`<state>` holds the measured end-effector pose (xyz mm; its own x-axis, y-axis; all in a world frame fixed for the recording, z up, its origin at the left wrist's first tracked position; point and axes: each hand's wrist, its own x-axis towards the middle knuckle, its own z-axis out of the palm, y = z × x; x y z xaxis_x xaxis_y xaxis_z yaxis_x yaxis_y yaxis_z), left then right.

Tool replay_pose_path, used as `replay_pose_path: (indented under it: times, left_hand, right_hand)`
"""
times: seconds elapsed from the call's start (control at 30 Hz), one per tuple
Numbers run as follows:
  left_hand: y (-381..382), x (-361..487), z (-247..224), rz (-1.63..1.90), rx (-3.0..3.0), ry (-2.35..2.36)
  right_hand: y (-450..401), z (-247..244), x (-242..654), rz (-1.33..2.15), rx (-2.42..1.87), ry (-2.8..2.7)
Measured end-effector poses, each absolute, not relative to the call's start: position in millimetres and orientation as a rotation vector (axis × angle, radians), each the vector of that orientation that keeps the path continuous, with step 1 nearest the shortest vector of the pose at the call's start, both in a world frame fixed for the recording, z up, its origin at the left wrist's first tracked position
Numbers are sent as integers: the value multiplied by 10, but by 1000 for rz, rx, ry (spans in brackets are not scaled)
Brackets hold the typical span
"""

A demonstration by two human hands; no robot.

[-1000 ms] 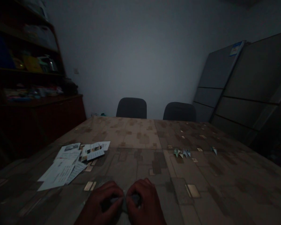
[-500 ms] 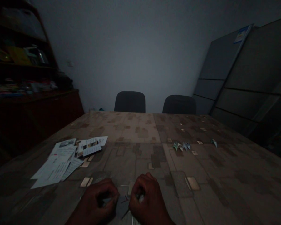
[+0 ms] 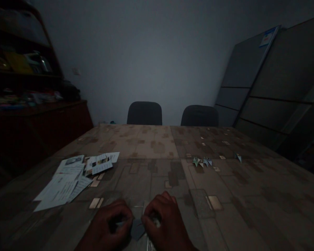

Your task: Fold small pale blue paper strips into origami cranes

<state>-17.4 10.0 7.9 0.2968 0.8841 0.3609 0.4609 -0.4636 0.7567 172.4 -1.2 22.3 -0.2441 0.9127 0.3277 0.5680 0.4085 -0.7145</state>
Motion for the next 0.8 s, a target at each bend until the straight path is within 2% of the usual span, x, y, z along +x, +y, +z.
replay_pose_path:
  times: [0.47,0.63,0.8]
  left_hand:
    - [223,-303,192,996,1896,1325]
    - [321,-401,289,1010,1681,1403]
    - [241,-424,154,1112,1665,1192]
  right_hand:
    - [70,278,1907,790,-1366,-1815]
    - [170,217,2012,1145,-1370,-1486]
    - [142,153,1949,1348,-1284,-1390]
